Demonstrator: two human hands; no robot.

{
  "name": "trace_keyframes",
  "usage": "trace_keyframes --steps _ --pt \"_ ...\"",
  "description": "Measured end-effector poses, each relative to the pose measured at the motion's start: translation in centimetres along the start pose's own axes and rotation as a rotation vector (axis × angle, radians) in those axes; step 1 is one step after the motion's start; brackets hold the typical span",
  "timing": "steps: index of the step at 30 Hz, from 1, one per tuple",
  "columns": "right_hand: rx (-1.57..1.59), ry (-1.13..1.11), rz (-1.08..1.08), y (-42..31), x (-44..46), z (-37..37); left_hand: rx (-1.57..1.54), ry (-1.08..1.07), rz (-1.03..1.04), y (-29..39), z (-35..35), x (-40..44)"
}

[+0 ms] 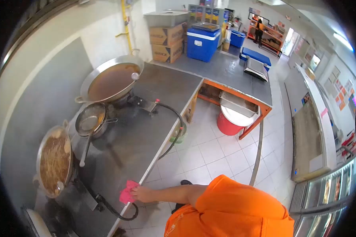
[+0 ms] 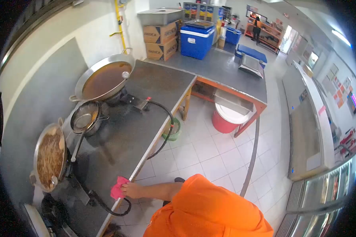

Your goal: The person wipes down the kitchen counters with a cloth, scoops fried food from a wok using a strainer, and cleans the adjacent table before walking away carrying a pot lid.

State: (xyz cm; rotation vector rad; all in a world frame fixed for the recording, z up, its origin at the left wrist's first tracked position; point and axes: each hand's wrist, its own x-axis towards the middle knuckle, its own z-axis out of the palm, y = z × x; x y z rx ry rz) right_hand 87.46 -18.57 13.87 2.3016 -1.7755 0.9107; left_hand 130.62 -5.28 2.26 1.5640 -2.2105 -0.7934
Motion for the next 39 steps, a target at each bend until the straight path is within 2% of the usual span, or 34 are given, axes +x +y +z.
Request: trace_keyframes --steps 2,4,6,7,9,11,12,14,15,17,18,20,21,23,26,30,32,34,36,37,39 --pt "-0.011 0.002 -0.009 3.3 -1.3 -3.0 -0.034 -0.028 0.034 3.6 1.0 3.8" --pt "-0.136 -0.118 0.193 9.5 -3.8 -5.5 -0.059 -0.049 0.062 7.5 2.0 7.3" --pt "-0.221 -0.024 0.287 16.6 -7.2 -8.0 -0.067 -0.082 0.076 11.3 2.6 9.5" --pt "-0.312 -0.23 0.466 18.6 -7.6 -12.6 -0.072 -0.094 0.08 12.7 3.0 10.5" --pt "-0.334 -0.201 0.642 26.8 -11.1 -14.7 -0.076 -0.123 0.083 15.5 3.5 11.7" --pt "-0.326 -0.132 0.904 31.8 -13.0 -19.0 -0.07 -0.148 0.073 17.6 3.8 12.4" --pt "-0.323 -0.129 0.901 33.5 -13.4 -20.2 -0.067 -0.153 0.067 18.6 4.1 12.8" --pt "-0.452 0.062 0.978 35.8 -14.3 -21.4 -0.06 -0.177 0.046 19.8 4.5 13.1" --pt "-0.451 0.057 0.98 36.1 -14.3 -21.0 -0.058 -0.189 0.035 20.4 4.9 13.4" --pt "-0.504 0.412 1.141 35.3 -12.6 -18.2 -0.054 -0.207 0.01 21.3 5.1 13.8" --pt "-0.498 0.407 1.138 34.7 -11.4 -16.6 -0.052 -0.212 -0.002 21.5 5.0 13.9" --pt "-0.249 0.665 1.525 32.5 -9.2 -13.9 -0.049 -0.226 -0.023 21.8 5.2 14.0" --pt "-0.25 0.66 1.523 31.3 -8.8 -13.1 -0.049 -0.233 -0.033 21.9 5.2 14.2" --pt "-0.03 0.775 1.527 28.6 -7.8 -11.9 -0.052 -0.245 -0.046 21.7 5.1 14.1" --pt "0.14 0.725 1.579 24.3 -6.2 -10.1 -0.06 -0.254 -0.06 20.8 4.7 13.6" --pt "0.066 0.594 1.526 16.7 -3.3 -6.5 -0.095 -0.258 -0.071 17.4 3.2 11.1" --pt "0.161 0.659 1.395 11.8 -2.6 -2.4 -0.124 -0.257 -0.1 13.7 1.5 8.0" --pt "0.224 0.383 1.308 5.6 -1.4 -0.5 -0.182 -0.255 -0.176 8.4 0.0 3.3" --pt "0.38 0.271 1.275 -1.8 1.4 -0.2 -0.227 -0.241 -0.275 3.9 -2.2 -2.1" --pt "0.406 0.225 1.26 -4.4 1.9 2.4 -0.242 -0.231 -0.328 1.7 -2.8 -4.9" --pt "0.482 0.156 0.974 -9.0 3.0 7.2 -0.257 -0.213 -0.442 -2.5 -4.0 -11.7"
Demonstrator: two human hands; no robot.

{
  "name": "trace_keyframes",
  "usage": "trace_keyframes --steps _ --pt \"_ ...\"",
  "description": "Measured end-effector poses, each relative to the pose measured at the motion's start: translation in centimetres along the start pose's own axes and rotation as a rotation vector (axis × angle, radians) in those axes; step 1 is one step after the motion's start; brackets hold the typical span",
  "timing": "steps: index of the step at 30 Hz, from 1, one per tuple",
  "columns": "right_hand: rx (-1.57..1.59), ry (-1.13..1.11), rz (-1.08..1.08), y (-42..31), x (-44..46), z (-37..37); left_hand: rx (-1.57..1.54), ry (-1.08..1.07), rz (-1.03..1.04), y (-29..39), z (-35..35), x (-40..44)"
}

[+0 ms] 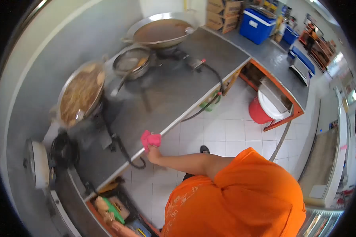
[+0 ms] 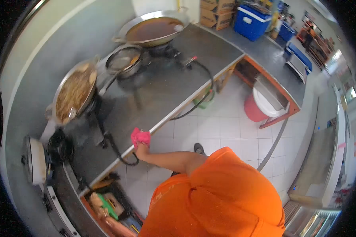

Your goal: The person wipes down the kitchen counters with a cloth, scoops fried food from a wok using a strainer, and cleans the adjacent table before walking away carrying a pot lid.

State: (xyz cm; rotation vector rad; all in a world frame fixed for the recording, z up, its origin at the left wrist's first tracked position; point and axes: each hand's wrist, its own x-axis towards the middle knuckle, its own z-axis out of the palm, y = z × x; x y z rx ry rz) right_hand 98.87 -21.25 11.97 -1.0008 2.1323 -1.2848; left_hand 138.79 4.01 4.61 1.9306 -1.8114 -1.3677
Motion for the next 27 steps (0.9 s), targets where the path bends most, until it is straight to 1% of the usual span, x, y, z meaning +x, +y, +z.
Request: trace_keyframes --steps 1,3,5,7,8,9,10,11,13,14,16,17,18,19,20,22,23,24,25,26,27 --pt "-0.002 -0.036 -0.008 -0.5 -1.3 1.8 -0.011 0.019 -0.052 -1.7 -0.6 -2.2" --pt "0.123 -0.363 -0.029 -2.3 -2.7 4.9 -0.035 0.066 -0.172 -6.3 -1.1 -6.8" --pt "0.298 -0.658 0.261 -5.7 -4.0 3.8 -0.038 0.106 -0.34 -10.2 -1.8 -11.0" --pt "0.809 -0.825 0.417 -2.6 -4.2 4.8 0.01 0.081 -0.595 -13.0 -2.1 -13.8" --pt "1.001 -0.729 0.712 -5.0 -5.1 3.4 -0.185 0.335 -0.179 -14.1 -1.2 -16.2" --pt "0.972 -0.74 0.755 -7.8 -5.9 0.4 -0.217 0.385 -0.26 -14.8 -1.2 -16.9" --pt "0.944 -0.735 0.791 -10.3 -6.3 -1.6 -0.207 0.407 -0.236 -13.4 -2.6 -18.2" --pt "0.917 -0.767 0.79 -11.4 -6.6 -1.3 -0.245 0.418 -0.238 -12.7 -2.8 -18.1" --pt "0.709 -0.55 0.357 -12.6 -8.1 0.1 -0.288 0.436 -0.254 -12.1 -3.5 -18.1" --pt "0.7 -0.57 0.361 -13.2 -8.4 1.8 -0.277 0.442 -0.238 -11.7 -3.9 -17.6" --pt "-0.117 -0.36 -0.408 -14.5 -7.4 6.2 -0.267 0.457 -0.242 -9.6 -5.1 -16.5" --pt "-0.113 -0.378 -0.413 -14.8 -6.9 8.4 -0.328 0.467 -0.161 -8.3 -5.7 -15.5" --pt "-0.423 -0.425 -0.548 -14.9 -6.1 10.8 -0.387 0.476 -0.075 -7.1 -6.4 -14.4" --pt "-0.733 -0.461 -0.676 -15.3 -5.4 12.7 -0.385 0.485 -0.085 -5.7 -7.4 -13.4" --pt "-0.725 -0.469 -0.679 -15.9 -4.5 13.9 -0.434 0.465 -0.131 -4.1 -8.6 -12.4" --pt "-0.768 -0.744 -0.908 -16.5 -2.2 15.3 -0.473 0.451 -0.181 -1.5 -11.4 -10.3" --pt "-0.758 -0.752 -0.911 -15.9 -0.9 16.4 -0.421 0.472 -0.135 -0.3 -12.7 -9.2" --pt "-0.658 -0.787 -1.048 -14.5 0.6 17.8 -0.373 0.494 -0.094 0.4 -13.7 -8.3" --pt "-0.549 -0.822 -1.181 -13.7 1.3 19.2 -0.419 0.505 -0.078 -0.3 -14.3 -6.8" --pt "-0.538 -0.835 -1.181 -14.6 1.4 19.8 -0.414 0.511 -0.092 0.7 -15.8 -5.6" --pt "-0.556 -0.906 -1.136 -15.4 1.5 20.1 -0.409 0.504 -0.123 1.9 -17.3 -4.0"
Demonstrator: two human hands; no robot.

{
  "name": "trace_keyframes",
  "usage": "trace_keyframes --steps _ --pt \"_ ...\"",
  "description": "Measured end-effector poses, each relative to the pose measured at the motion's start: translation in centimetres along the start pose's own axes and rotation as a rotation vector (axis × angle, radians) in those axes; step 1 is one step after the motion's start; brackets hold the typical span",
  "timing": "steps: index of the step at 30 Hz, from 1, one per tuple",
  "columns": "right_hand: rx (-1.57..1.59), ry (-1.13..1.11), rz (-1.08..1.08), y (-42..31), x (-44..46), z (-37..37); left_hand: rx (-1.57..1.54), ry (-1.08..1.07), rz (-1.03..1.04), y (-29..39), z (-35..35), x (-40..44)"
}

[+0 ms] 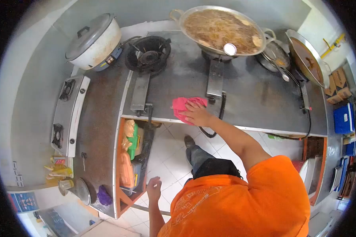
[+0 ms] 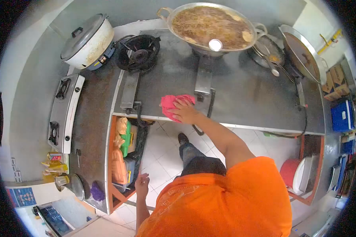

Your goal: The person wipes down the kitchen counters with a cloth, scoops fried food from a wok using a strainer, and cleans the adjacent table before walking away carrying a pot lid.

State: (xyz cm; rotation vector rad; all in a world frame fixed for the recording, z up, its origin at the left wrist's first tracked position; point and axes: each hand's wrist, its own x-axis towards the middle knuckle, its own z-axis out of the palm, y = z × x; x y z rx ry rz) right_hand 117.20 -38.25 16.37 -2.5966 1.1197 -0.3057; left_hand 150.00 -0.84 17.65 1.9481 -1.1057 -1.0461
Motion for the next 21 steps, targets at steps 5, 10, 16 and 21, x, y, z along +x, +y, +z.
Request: trace_keyframes --steps 5,10,16,21 --pt "0.026 -0.022 0.145 0.0 6.8 0.7 0.11 0.168 0.176 7.9 2.3 15.8" --pt "-0.172 0.165 1.047 6.9 19.7 1.7 0.262 0.354 0.337 17.5 2.4 30.4" --pt "0.088 0.294 1.217 21.2 32.5 -2.8 0.176 0.229 0.242 18.4 2.4 36.1" --pt "-0.082 0.174 1.0 26.0 35.8 -4.0 0.254 0.403 0.188 18.4 4.1 37.3"
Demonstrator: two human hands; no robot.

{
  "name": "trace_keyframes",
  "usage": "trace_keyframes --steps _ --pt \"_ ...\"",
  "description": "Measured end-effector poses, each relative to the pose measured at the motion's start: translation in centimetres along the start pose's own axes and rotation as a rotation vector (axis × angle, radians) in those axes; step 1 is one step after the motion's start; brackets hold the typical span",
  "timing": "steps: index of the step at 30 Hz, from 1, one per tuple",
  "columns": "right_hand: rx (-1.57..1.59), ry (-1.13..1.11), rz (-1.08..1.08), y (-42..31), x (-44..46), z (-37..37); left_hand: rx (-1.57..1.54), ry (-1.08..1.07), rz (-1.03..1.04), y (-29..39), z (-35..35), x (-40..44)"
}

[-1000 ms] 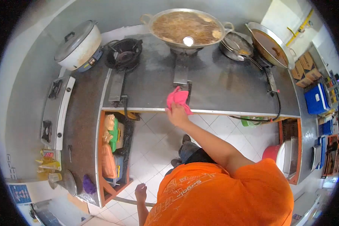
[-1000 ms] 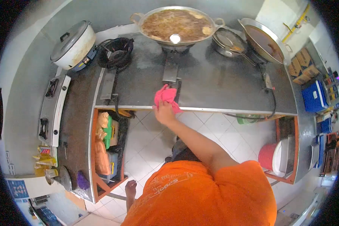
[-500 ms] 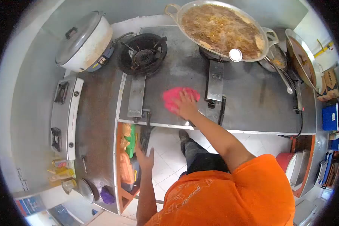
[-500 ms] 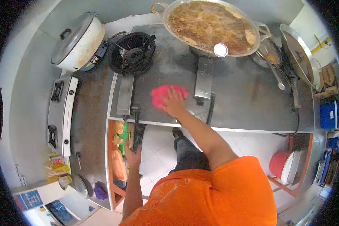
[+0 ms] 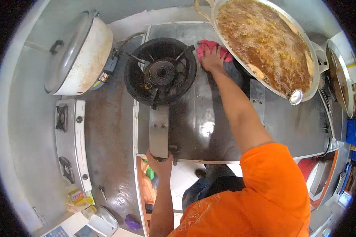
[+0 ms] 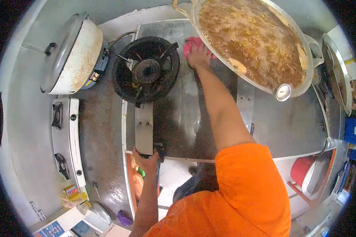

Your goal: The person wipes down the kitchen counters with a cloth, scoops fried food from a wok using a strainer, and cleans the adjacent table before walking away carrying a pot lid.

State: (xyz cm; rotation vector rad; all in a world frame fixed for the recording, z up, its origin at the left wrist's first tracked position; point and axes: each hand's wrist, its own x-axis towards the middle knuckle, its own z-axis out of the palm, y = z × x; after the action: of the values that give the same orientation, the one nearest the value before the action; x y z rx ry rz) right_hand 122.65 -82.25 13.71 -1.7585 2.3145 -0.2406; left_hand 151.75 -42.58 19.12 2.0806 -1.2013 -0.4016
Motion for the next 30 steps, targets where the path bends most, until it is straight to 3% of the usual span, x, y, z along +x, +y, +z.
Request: trace_keyframes --steps 3,7,10,11,13,16,21,24,27,28,30 --pt "-0.112 -0.016 -0.261 1.3 -2.9 1.1 -0.015 0.025 0.038 -0.8 -0.7 0.2" --pt "-0.168 0.006 -0.517 3.0 -16.6 1.5 0.04 -0.043 0.019 -2.5 -3.9 1.5" --pt "-0.103 -0.009 -0.576 4.9 -29.2 -0.6 0.08 -0.095 0.085 -5.6 -7.3 1.8" --pt "-0.096 -0.037 -0.577 5.6 -32.7 -1.3 -0.274 -0.138 -0.085 -4.9 -8.7 1.4" --pt "-0.034 -0.248 -0.538 6.3 -38.7 -5.0 -0.195 -0.134 -0.054 -6.5 -11.0 0.6" --pt "-0.083 -0.214 -0.518 7.9 -43.2 -4.7 -0.085 -0.148 0.002 -10.4 -13.9 -1.6" --pt "-0.082 -0.071 -0.441 7.2 -37.3 -1.9 0.122 -0.118 0.048 -17.3 -16.3 -7.2" --pt "0.017 0.033 -0.545 4.4 -28.4 -0.3 0.095 -0.117 -0.004 -17.0 -17.9 -9.8" --pt "-0.034 -0.069 -0.489 -0.2 -18.5 0.8 0.073 -0.177 -0.103 -16.1 -18.0 -10.9" --pt "-0.042 -0.112 -0.44 -1.7 -15.0 1.5 -0.059 -0.221 -0.217 -13.7 -18.2 -10.5" --pt "-0.012 0.021 -0.413 -4.6 -8.7 3.2 -0.176 -0.252 -0.345 -11.0 -18.6 -10.0"
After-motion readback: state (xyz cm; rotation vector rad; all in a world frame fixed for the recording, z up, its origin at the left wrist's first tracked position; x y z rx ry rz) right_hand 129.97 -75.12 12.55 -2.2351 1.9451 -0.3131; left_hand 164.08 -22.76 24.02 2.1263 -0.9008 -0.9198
